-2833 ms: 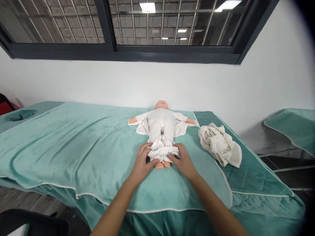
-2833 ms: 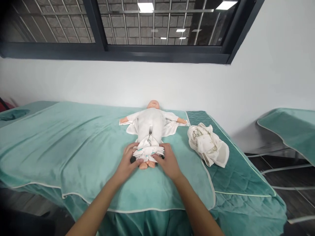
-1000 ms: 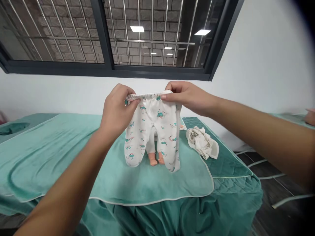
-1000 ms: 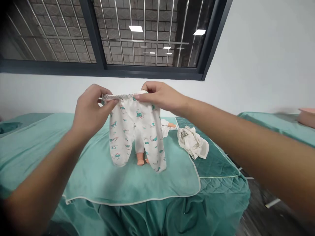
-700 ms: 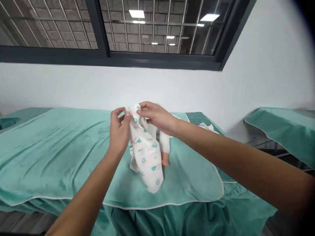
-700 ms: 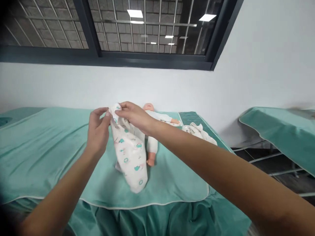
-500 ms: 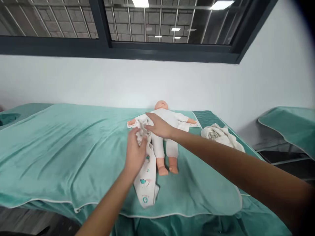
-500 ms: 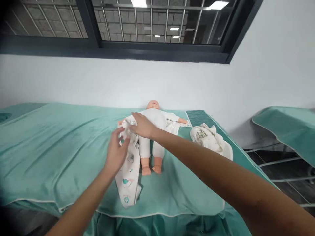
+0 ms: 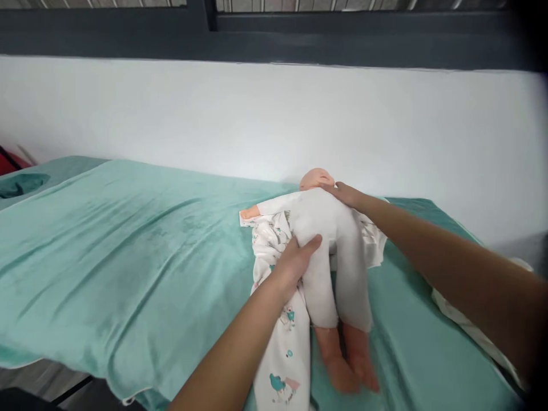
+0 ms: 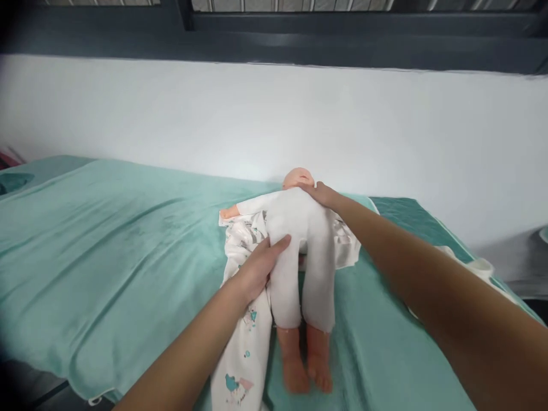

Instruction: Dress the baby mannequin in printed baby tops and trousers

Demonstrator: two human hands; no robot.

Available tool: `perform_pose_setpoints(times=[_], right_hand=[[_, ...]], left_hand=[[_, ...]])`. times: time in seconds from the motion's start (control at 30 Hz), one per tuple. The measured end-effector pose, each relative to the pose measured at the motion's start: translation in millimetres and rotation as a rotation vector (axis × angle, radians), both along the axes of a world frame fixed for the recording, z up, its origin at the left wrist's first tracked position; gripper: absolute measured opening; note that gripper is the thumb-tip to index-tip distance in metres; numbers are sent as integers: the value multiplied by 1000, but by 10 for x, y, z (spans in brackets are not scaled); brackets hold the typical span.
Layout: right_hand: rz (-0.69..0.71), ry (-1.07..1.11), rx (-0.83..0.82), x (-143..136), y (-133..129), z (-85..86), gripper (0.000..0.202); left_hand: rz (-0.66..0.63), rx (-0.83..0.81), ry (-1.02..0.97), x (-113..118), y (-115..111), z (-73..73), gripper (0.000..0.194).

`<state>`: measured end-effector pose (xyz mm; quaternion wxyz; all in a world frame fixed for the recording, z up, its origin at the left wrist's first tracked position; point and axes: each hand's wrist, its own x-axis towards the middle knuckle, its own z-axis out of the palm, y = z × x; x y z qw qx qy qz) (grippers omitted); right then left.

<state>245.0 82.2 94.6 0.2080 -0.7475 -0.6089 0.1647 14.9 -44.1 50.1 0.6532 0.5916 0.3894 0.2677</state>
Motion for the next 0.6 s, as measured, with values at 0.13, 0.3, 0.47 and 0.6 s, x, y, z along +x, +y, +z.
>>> perform_pose_setpoints(times=[0.13, 0.3, 0.47, 0.6], right_hand=[[162, 177, -103, -64, 83, 157, 70], [161, 259, -137, -438, 312, 375, 57], [324, 368, -165, -1132, 804, 347, 54], [533, 488, -92, -1757, 1187, 237, 40]], left_hand=[[65, -299, -350, -57, 162, 75, 58], [108, -253, -343, -599, 454, 316, 59], [275, -190, -179, -1407, 786, 417, 52], [391, -154, -9, -2014, 1000, 385, 52]])
